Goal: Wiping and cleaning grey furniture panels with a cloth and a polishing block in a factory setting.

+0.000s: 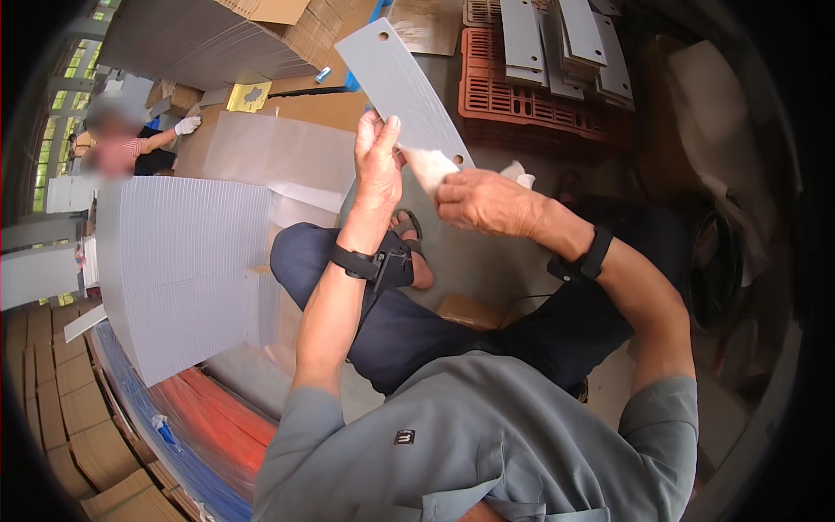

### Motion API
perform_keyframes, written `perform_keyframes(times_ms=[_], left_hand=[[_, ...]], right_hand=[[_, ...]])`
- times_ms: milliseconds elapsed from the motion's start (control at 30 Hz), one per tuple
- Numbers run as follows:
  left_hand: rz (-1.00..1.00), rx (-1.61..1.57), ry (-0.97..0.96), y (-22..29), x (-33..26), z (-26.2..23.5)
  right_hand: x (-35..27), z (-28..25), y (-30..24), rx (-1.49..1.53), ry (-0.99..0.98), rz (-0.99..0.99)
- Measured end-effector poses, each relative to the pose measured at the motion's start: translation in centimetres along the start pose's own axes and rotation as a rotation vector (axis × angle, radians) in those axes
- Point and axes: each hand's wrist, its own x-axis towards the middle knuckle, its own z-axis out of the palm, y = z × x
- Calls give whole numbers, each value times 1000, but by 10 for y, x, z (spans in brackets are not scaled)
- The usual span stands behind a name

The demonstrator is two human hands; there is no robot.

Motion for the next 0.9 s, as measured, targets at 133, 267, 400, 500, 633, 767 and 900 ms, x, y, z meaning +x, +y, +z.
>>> perform_keyframes(times_ms=[133,267,400,500,633,767,900], left_hand=[[74,-163,126,21,12,-18],[126,-270,219,38,13,-38],[329,-395,142,79,-8,-42],[478,-457,240,114,-41,-50],[543,-453,590,132,-104,-111],[515,-512,1022,89,-162,-205],[444,-536,1351,38,-213,-331]], right_hand=[[-31,26,1,64,-291,108],[-28,10,15,121,-317,270],[-10,-6,16,108,-295,270],[-8,-21,9,104,-221,301],[9,-19,6,161,-269,347],[11,-16,5,182,-295,382],[7,-6,9,211,-353,424]])
